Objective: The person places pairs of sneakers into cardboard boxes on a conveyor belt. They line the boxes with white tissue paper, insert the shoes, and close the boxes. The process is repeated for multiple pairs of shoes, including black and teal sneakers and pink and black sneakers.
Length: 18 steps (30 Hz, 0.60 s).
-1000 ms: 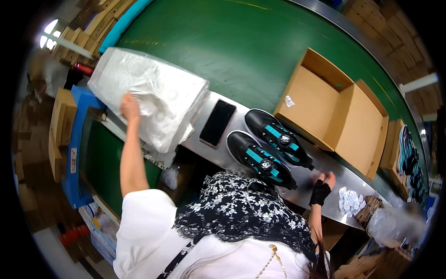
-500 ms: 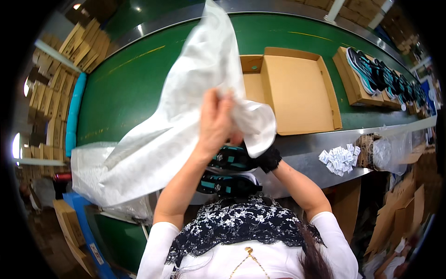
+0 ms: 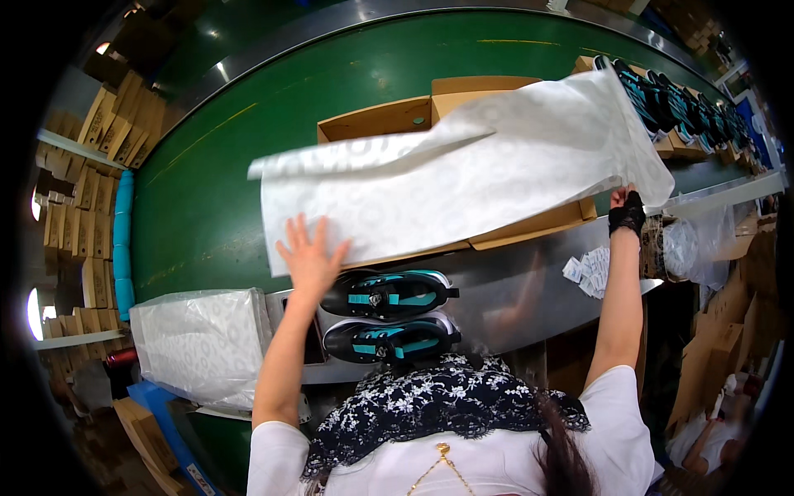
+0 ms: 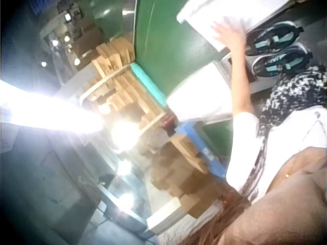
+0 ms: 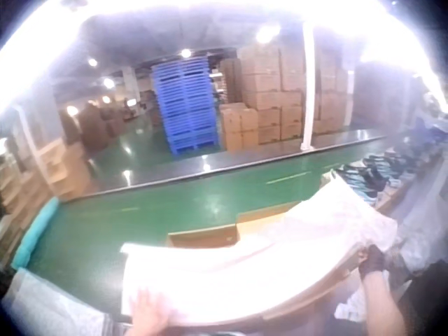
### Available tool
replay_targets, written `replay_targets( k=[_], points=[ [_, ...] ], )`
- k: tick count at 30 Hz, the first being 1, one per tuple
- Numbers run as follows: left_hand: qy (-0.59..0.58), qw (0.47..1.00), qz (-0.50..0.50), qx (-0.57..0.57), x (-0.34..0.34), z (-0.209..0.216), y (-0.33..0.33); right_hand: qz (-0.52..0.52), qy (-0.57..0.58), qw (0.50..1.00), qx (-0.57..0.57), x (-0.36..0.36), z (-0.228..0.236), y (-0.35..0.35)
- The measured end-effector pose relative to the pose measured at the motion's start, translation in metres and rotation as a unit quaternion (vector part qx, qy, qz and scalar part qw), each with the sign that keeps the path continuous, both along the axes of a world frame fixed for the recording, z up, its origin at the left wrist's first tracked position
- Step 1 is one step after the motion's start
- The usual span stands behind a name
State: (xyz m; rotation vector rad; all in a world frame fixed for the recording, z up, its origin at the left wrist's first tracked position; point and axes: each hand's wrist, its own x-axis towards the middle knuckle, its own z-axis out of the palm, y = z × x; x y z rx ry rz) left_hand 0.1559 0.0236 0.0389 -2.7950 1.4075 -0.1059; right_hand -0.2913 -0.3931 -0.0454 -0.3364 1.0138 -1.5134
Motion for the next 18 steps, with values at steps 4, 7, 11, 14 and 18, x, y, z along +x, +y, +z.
replay_targets(
  k=[4,7,11,14,18],
  points=[
    [0.128,0.947,0.274,-0.113,0.054,-0.029,0.02,0.067,0.027,0.991,0.111,0.002,0.032,0.042],
    [0.655,0.601,0.331,-0.316,0.093,-0.048,0.017,0.019,0.417,0.908,0.021,0.042,0.056,0.114],
    [0.691,0.579,0.208,-0.38,0.058,-0.065,-0.022,0.179,0.686,0.55,-0.442,0.117,0.105,0.237],
    [0.666,0.594,0.199,-0.405,0.028,-0.068,-0.048,0.517,0.46,0.345,-0.634,0.173,0.105,0.342],
    [0.625,0.611,0.191,-0.447,0.026,-0.065,-0.042,0.489,0.536,0.269,-0.634,0.182,0.059,0.366]
  ],
)
